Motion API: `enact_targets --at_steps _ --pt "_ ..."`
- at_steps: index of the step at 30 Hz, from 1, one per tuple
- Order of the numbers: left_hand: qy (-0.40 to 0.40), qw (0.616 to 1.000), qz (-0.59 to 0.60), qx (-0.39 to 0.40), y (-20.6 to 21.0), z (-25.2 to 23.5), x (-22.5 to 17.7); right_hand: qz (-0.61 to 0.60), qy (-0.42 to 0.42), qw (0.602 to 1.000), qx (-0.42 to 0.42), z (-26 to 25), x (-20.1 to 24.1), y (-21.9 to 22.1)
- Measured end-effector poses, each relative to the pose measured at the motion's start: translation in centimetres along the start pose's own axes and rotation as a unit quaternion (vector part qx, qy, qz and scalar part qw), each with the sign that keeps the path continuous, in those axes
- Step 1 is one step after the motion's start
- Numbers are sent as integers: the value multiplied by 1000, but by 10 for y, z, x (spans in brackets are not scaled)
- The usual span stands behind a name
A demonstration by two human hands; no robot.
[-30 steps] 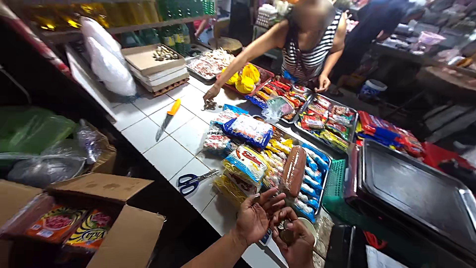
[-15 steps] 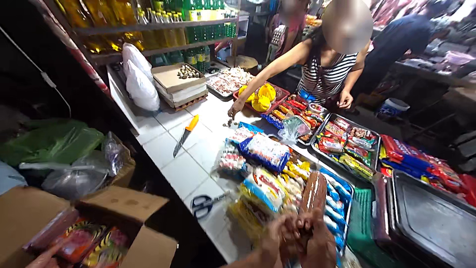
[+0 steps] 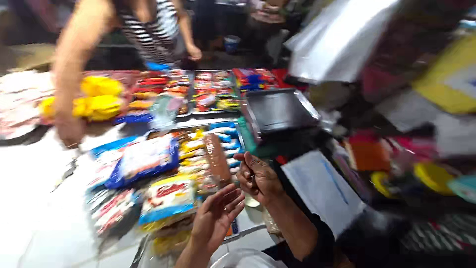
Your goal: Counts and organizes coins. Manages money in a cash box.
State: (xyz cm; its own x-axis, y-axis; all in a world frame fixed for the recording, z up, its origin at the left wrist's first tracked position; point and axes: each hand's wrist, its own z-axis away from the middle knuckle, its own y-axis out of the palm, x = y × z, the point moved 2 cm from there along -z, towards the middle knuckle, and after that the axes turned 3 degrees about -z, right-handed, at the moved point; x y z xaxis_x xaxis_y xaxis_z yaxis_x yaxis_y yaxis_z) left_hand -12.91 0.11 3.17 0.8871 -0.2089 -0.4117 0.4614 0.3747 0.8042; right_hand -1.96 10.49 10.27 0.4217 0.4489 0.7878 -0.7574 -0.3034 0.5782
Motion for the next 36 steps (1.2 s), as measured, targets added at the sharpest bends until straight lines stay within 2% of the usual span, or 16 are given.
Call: enact_targets --at_steps 1,2,4,6,7,9,12,15,20,22,25,27,29,32,34,36 --pt "-40 999 -22 27 5 -8 11 88 -68 993 -43 10 23 -24" --pt "-78 995 -48 45 11 -14 24 191 -127 969 -94 21 47 -51" --pt "-147 982 -105 56 25 -23 49 423 -185 864 -199 49 93 -112" --pt "-209 965 -144 63 40 -29 77 583 -123 755 -272 75 125 -184" --pt "-234 956 -160 72 48 -31 92 619 -74 726 -291 85 134 -219" --pt "-263 942 -192 83 61 -33 119 651 14 696 -303 95 130 -269" --pt "-255 933 -243 67 86 -45 152 669 94 662 -324 104 113 -307" --pt "-237 926 -292 35 104 -60 168 671 88 658 -330 105 113 -317" --pt "-246 896 -368 -16 124 -82 183 665 -49 680 -305 103 113 -354" --pt "-195 874 -444 -12 133 -90 195 661 -92 687 -287 104 108 -361" --pt "-74 857 -510 -6 145 -96 216 668 -62 695 -260 106 106 -352" --pt "-22 870 -493 -10 144 -96 229 663 -46 712 -226 106 105 -338" --pt "54 891 -449 24 131 -96 234 640 -70 743 -183 107 99 -311" --pt "128 929 -343 57 101 -77 217 608 -99 781 -102 107 73 -261" --pt "145 949 -277 35 76 -54 194 608 -114 786 -16 104 50 -224" --pt "153 964 -219 -7 48 -28 175 619 -125 771 86 103 24 -186"
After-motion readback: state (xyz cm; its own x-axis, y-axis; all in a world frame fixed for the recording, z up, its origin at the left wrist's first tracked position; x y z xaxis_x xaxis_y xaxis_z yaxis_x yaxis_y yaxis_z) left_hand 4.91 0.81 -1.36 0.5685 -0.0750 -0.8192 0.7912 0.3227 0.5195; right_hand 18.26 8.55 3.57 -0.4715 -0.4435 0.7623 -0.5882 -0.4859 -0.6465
